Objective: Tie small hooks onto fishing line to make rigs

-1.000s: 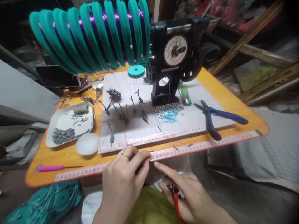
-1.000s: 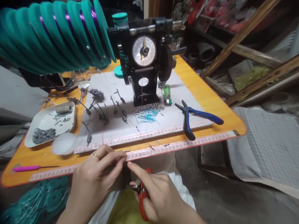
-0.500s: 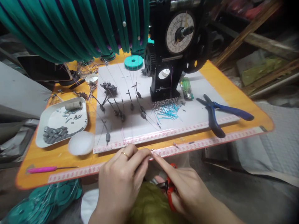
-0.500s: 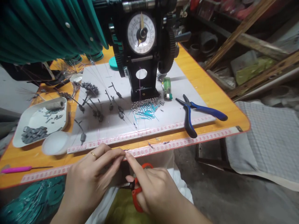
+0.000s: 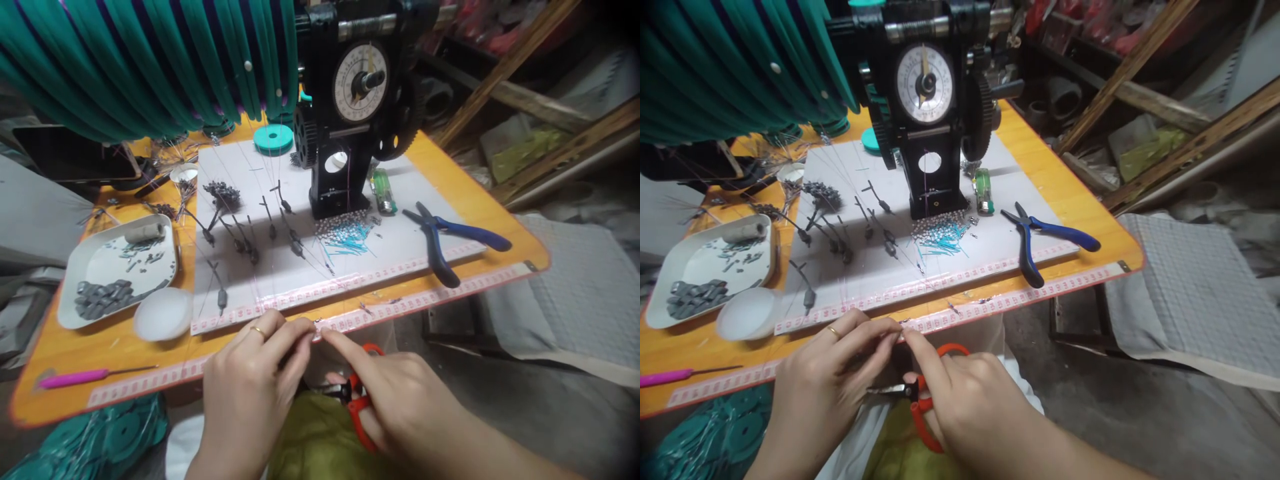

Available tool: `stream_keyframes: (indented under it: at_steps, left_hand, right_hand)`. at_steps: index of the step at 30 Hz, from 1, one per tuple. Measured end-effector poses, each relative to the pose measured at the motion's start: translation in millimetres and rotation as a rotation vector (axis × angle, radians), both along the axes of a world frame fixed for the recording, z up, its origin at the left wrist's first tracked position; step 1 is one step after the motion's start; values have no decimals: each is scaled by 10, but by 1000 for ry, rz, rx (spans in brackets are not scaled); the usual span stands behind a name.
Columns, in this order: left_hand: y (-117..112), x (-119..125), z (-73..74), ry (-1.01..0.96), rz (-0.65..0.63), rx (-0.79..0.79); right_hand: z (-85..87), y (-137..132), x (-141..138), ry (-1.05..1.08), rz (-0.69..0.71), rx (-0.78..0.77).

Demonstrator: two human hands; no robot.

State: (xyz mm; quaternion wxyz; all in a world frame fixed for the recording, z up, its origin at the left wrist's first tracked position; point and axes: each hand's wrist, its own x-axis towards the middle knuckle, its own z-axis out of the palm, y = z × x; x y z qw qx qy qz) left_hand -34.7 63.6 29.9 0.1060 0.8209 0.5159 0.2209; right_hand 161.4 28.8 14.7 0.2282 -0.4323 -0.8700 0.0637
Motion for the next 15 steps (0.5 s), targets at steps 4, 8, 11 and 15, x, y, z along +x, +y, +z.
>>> stream_keyframes:
  at_steps: [4,8,11,15]
  left_hand:
    - [6,25,0,-5,25,2]
    - [14,33,-7,2,30,1]
    - [11,28,-19,19,13,-10]
    - [1,32,-29,2,23,7]
  right_hand:
    - [-69,-59,-20,60,-17,-20]
    - [-116,-67,-46,84,-31,-36]
    - [-116,-43,-58,57,-50,-3]
    - [-132,-31,-61,-26,-66,55]
